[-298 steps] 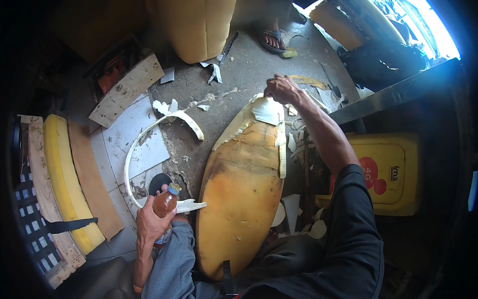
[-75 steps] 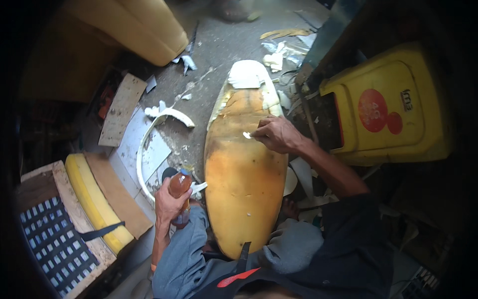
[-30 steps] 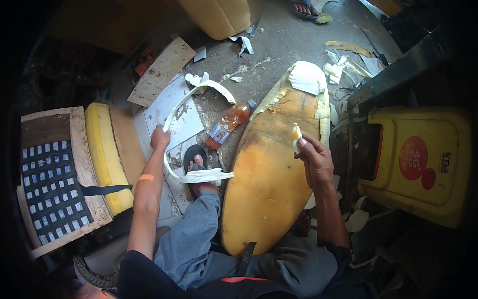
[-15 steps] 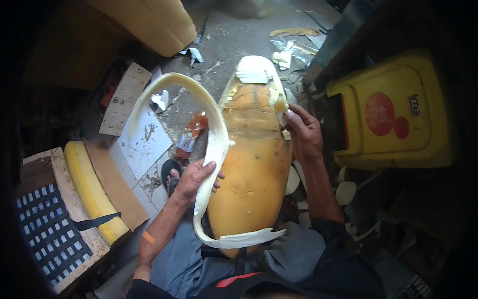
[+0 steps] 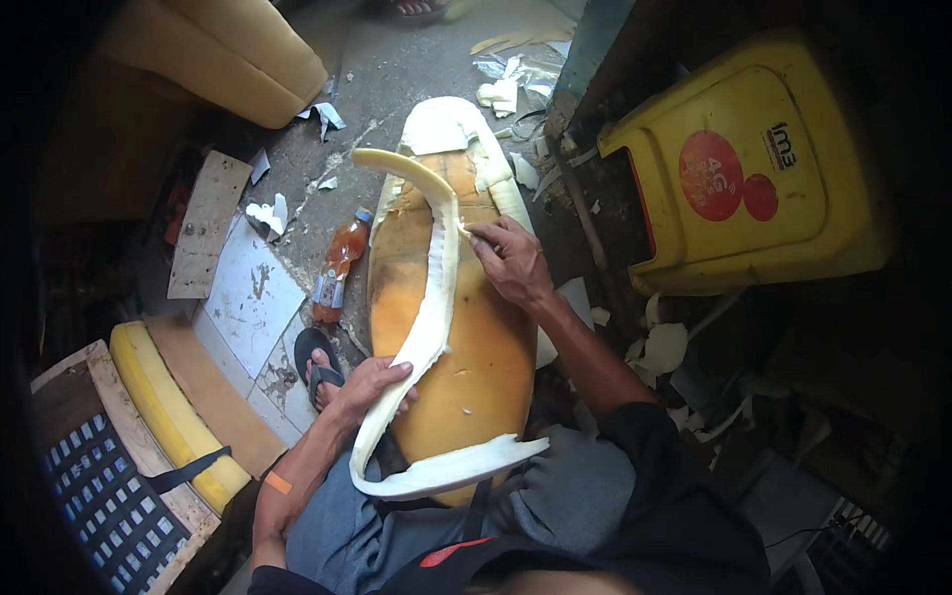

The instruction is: The person applies glue from a bottle to a large yellow foam cushion and attaches strips of white foam padding to its edges. The person smooths the padding onto the cushion and continues applying glue and padding to different sections.

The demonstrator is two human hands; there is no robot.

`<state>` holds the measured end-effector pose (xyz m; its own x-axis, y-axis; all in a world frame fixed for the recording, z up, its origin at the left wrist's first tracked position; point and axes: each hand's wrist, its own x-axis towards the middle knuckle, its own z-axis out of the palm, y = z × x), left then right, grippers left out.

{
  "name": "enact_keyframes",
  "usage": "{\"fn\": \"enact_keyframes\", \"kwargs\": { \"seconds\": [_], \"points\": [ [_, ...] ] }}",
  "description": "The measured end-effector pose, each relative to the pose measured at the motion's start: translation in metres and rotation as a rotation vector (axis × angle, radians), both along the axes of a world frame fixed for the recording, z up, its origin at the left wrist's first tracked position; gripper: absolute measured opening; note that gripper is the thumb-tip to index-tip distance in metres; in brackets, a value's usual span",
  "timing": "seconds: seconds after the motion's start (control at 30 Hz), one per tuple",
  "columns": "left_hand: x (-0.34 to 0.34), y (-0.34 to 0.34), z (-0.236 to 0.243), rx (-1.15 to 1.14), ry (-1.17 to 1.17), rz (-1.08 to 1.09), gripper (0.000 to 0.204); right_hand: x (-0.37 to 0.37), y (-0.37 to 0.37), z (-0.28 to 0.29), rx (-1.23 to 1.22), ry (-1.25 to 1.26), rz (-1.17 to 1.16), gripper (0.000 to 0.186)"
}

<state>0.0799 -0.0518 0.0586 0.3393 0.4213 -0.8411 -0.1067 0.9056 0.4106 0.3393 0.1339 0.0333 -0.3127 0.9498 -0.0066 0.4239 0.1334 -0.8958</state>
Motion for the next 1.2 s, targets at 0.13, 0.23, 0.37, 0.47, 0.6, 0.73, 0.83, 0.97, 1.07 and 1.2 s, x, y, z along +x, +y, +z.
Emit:
{"fn": "enact_keyframes", "kwargs": {
  "seconds": [0.13,0.23,0.37,0.47,0.6,0.73,0.83,0.97,1.07,1.2],
  "points": [
    [-0.003,0.002,0.014,0.003,-0.007,-0.006,0.038,0.004,0.022,-0.009,0.288,-0.11,0.095,0.018],
    [-0.006,0.0,0.019,0.012,0.069,0.017,0.039,-0.004,0.041,-0.011,0.474,-0.216,0.18,0.018],
    [-0.009,0.0,0.015,0.043,0.114,-0.016,0.037,-0.011,0.061,-0.02,0.59,-0.35,0.24,0.02],
    [-0.009,0.001,0.009,0.041,0.094,-0.006,0.037,-0.014,0.062,-0.025,0.608,-0.392,0.252,0.02],
    [-0.01,-0.007,0.003,-0.01,0.161,0.014,0.04,-0.018,0.04,-0.026,0.585,-0.42,0.262,0.018],
    [-0.007,0.0,0.005,0.042,0.167,-0.078,0.04,-0.02,0.015,-0.032,0.565,-0.376,0.273,0.014],
    [-0.007,-0.002,0.003,0.024,0.147,-0.077,0.039,-0.022,-0.006,-0.03,0.546,-0.36,0.299,0.013],
    [-0.006,-0.004,-0.001,0.051,0.142,-0.077,0.036,-0.026,-0.035,-0.026,0.581,-0.344,0.329,0.013],
    [-0.007,-0.004,-0.003,0.054,0.097,-0.076,0.033,-0.031,-0.059,-0.03,0.62,-0.321,0.343,0.016],
    [-0.008,-0.005,0.0,0.087,0.111,-0.076,0.033,-0.036,-0.085,-0.026,0.556,-0.298,0.416,0.022]
  ]
}}
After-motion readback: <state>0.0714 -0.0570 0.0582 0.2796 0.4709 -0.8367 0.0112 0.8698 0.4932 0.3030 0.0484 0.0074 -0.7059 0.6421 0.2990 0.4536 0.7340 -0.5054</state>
